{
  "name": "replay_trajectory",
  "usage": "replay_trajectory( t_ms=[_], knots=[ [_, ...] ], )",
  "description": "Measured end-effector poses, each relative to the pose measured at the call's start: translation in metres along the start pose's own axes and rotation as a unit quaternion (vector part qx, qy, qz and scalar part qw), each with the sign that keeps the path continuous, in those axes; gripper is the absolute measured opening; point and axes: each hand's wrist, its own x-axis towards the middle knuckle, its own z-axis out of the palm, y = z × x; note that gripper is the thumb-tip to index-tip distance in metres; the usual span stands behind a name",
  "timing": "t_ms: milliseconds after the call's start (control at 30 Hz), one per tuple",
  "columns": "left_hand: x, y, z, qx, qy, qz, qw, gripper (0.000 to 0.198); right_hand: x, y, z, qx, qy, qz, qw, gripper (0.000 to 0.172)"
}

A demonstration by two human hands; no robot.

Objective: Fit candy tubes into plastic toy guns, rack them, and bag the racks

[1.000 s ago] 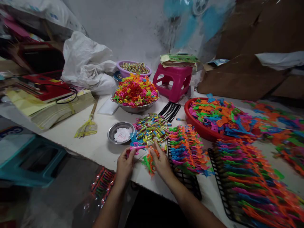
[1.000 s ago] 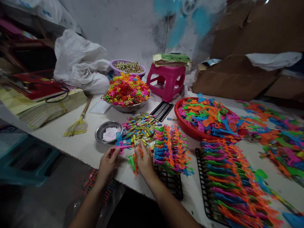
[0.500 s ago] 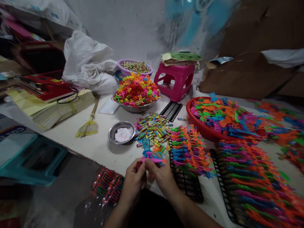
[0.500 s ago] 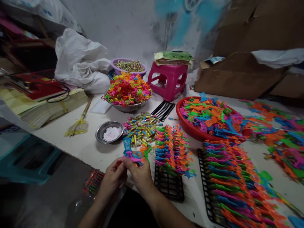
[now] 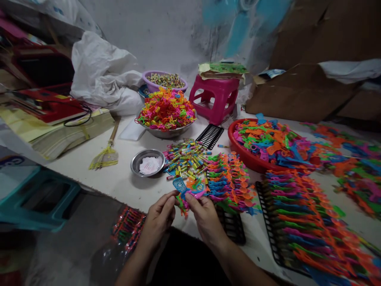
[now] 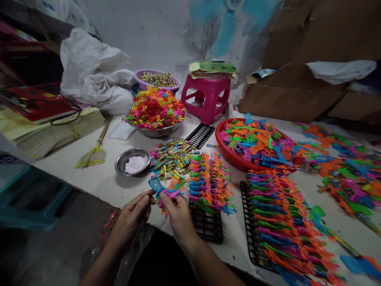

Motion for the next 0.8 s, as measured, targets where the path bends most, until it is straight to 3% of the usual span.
replay_trajectory(
  t_ms=[133, 300, 400, 533, 700, 800],
  knots=[
    [0.000, -0.006, -0.004, 0.010, -0.006, -0.008, 1.000, 0.048, -0.003, -0.007, -0.004, -0.054, 0.023, -0.025, 0.998, 0.024],
    [-0.001, -0.006, -0.005, 0.068, -0.033, -0.003, 0.997, 0.038, -0.002, -0.014, -0.003, -0.071, 0.010, -0.039, 0.997, 0.024],
    [-0.003, -0.002, -0.005, 0.148, -0.025, 0.063, 0.987, 0.029, 0.000, -0.014, -0.003, -0.072, 0.008, -0.036, 0.997, 0.024],
    [-0.005, -0.001, -0.006, 0.251, -0.011, 0.179, 0.951, 0.018, 0.000, -0.014, -0.004, -0.093, 0.003, -0.027, 0.995, 0.025],
    [-0.005, -0.003, -0.007, 0.332, -0.023, 0.282, 0.900, 0.020, -0.001, -0.014, -0.003, -0.119, 0.003, -0.031, 0.992, 0.026],
    [-0.007, -0.004, -0.007, 0.353, -0.002, 0.327, 0.877, 0.020, 0.000, -0.015, -0.003, -0.137, 0.004, -0.028, 0.990, 0.029]
  ],
)
